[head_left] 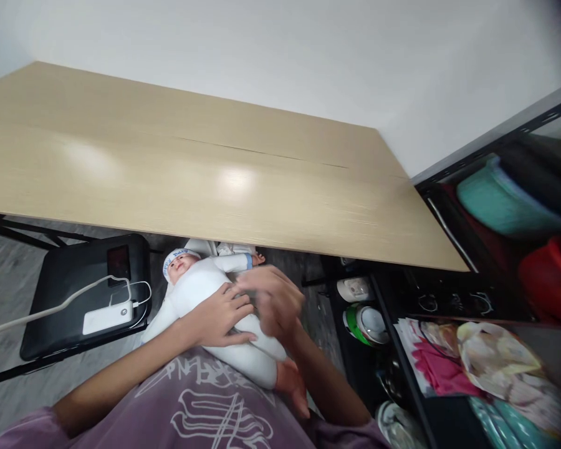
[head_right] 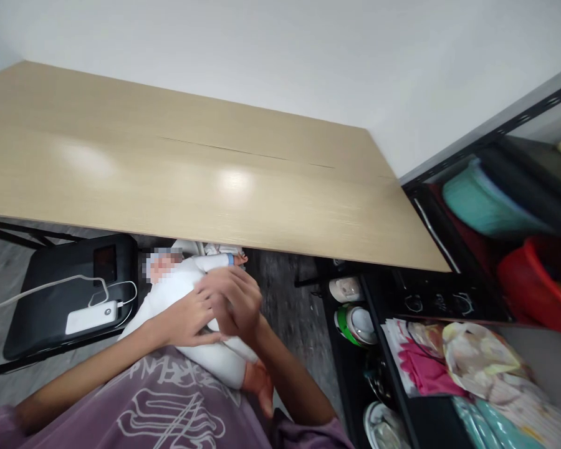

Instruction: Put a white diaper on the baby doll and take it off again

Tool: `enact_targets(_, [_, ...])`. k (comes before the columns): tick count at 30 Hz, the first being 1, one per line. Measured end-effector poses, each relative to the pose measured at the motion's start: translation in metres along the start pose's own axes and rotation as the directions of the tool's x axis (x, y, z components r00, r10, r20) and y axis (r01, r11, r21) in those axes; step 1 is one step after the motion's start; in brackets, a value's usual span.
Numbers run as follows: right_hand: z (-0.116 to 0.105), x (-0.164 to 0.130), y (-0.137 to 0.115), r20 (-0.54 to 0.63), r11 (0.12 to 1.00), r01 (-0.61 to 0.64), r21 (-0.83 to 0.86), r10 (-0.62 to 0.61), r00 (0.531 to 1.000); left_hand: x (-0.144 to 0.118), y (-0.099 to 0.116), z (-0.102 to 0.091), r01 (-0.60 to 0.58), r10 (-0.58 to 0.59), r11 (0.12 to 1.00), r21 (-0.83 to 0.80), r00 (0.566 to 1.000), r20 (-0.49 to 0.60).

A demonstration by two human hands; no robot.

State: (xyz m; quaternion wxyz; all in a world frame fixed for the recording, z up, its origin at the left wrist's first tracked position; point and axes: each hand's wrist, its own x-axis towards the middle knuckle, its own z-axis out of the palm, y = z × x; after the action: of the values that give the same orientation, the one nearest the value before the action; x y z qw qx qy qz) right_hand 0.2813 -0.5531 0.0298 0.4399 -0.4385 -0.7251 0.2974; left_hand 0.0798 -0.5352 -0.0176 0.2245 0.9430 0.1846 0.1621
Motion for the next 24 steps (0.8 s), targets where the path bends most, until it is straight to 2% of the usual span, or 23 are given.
enact_targets(2, [0.006,0.019,0.026,0.193,0.997,0.03,-0.071,-0.016,0.981,-0.001,0.0,-0.002,-0.017,0.017,1.0,-0.013,1.0,0.013])
enact_targets(3, [0.009,0.027,0.042,0.285,0.992,0.014,-0.128,0.023,0.958,0.0,0.001,-0.004,-0.022,0.022,1.0,-0.018,0.999,0.027])
enact_targets(6, [0.025,0.037,0.092,0.433,0.957,-0.059,-0.283,0.183,0.883,0.001,0.004,-0.011,-0.023,0.026,0.998,-0.052,0.998,0.062])
enact_targets(9, [0.042,0.038,0.123,0.48,0.903,-0.11,-0.415,0.32,0.817,-0.012,0.006,-0.013,0.023,-0.022,0.993,-0.12,1.0,0.014])
enact_targets(11, [0.05,0.039,0.126,0.464,0.877,-0.125,-0.464,0.36,0.809,-0.037,0.002,-0.009,0.117,-0.134,0.983,-0.144,0.985,-0.111])
enact_targets(12, [0.052,0.04,0.124,0.455,0.875,-0.113,-0.47,0.35,0.818,-0.055,-0.002,-0.005,0.196,-0.225,0.968,-0.157,0.954,-0.197])
enact_targets(13, [0.053,0.041,0.12,0.448,0.879,-0.089,-0.469,0.323,0.833,-0.075,-0.008,0.0,0.293,-0.332,0.94,-0.173,0.898,-0.289])
enact_targets(14, [0.053,0.043,0.114,0.441,0.88,-0.057,-0.471,0.291,0.849,-0.096,-0.015,0.005,0.408,-0.46,0.887,-0.217,0.814,-0.354])
enact_targets(15, [0.052,0.045,0.107,0.435,0.878,-0.023,-0.479,0.259,0.862,-0.117,-0.021,0.01,0.527,-0.604,0.797,-0.294,0.705,-0.372])
enact_targets(16, [0.05,0.047,0.099,0.431,0.871,0.009,-0.492,0.235,0.871,-0.136,-0.028,0.014,0.631,-0.741,0.671,-0.388,0.587,-0.326])
enact_targets(17, [0.048,0.05,0.091,0.432,0.859,0.032,-0.511,0.224,0.874,-0.152,-0.032,0.017,0.701,-0.852,0.517,-0.491,0.478,-0.215])
enact_targets(18, [0.046,0.053,0.082,0.435,0.845,0.045,-0.532,0.228,0.871,-0.164,-0.035,0.019,0.736,-0.914,0.369,-0.567,0.397,-0.079])
enact_targets(19, [0.043,0.056,0.073,0.44,0.832,0.053,-0.553,0.237,0.866,-0.173,-0.035,0.019,0.748,-0.935,0.25,-0.615,0.352,0.047])
enact_targets(20, [0.04,0.058,0.064,0.447,0.821,0.062,-0.568,0.244,0.861,-0.178,-0.032,0.018,0.747,-0.932,0.181,-0.639,0.338,0.132])
enact_targets(21, [0.035,0.061,0.054,0.454,0.815,0.073,-0.575,0.244,0.857,-0.18,-0.027,0.016,0.74,-0.923,0.169,-0.651,0.349,0.158])
enact_targets(24, [0.011,0.061,0.021,0.464,0.838,0.1,-0.537,0.194,0.865,-0.177,-0.004,0.003,0.712,-0.915,0.302,-0.634,0.404,0.018])
